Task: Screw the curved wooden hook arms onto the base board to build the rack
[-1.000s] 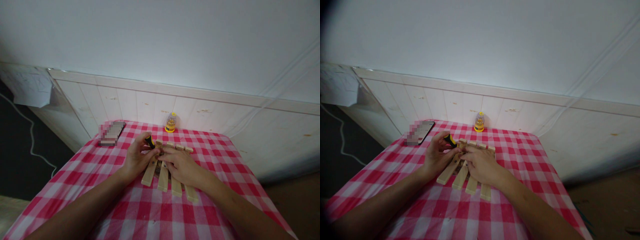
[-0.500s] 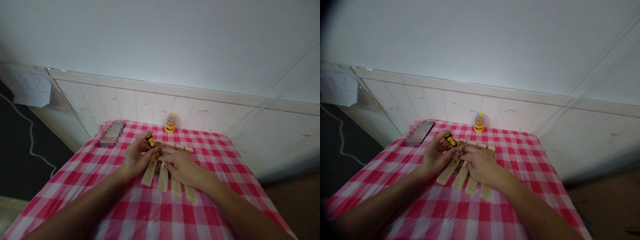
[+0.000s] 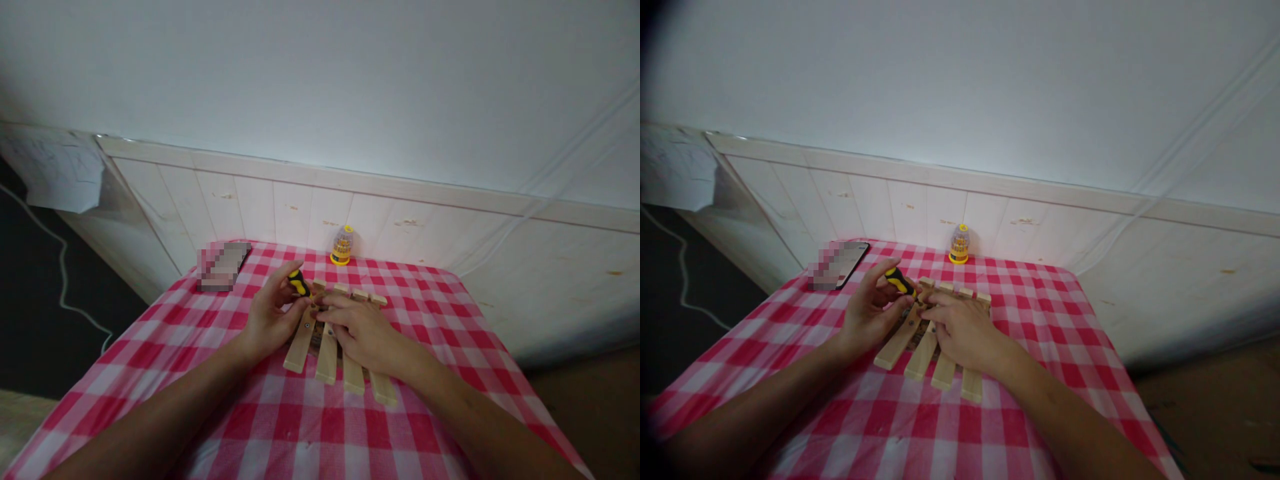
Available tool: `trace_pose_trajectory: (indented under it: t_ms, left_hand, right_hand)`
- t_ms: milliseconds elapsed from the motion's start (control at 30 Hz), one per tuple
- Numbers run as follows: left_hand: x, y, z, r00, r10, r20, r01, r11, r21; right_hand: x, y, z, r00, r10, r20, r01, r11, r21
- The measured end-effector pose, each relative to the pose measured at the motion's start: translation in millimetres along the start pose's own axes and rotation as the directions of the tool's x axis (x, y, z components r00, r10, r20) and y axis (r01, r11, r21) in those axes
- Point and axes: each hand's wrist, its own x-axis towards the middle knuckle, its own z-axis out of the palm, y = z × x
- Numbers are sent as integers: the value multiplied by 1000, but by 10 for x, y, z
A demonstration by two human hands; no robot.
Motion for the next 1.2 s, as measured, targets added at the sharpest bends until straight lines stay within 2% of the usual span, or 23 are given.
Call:
trace_pose_trajectory:
  t_ms: [133,367,467,600,700,1000,1200]
  left_hand:
    - [4,53,-3,995,55,-86,-54,998,19]
    - [-31,86,-28,992,122,20,-123,986,111]
    - [-57,58,-55,993,107,53,-115,977,178]
    - [-74,20,-83,995,76,70,-92,961,260]
    - [-66,19,-83,993,97,72,-113,953,281]
    - [-50,27,-60,985,125,119,-148,966,210]
    - [-36,40,-81,972,38,233,-58,995,77]
  right_hand:
    - [-9,-11,-9,1000,18,13,-18,1000,7]
    - [-6,18,18,1000,8,5,-8,1000,-2]
    - [-7,32,35,1000,5,2,-5,1000,-18]
    - [-13,26,33,1000,15,3,-15,1000,-23]
    - [-6,23,20,1000,18,5,-18,1000,-20]
    - [1,39,55,1000,-1,-16,0,1000,-22]
    - [-11,43,62,1000,2,-11,-2,1000,-26]
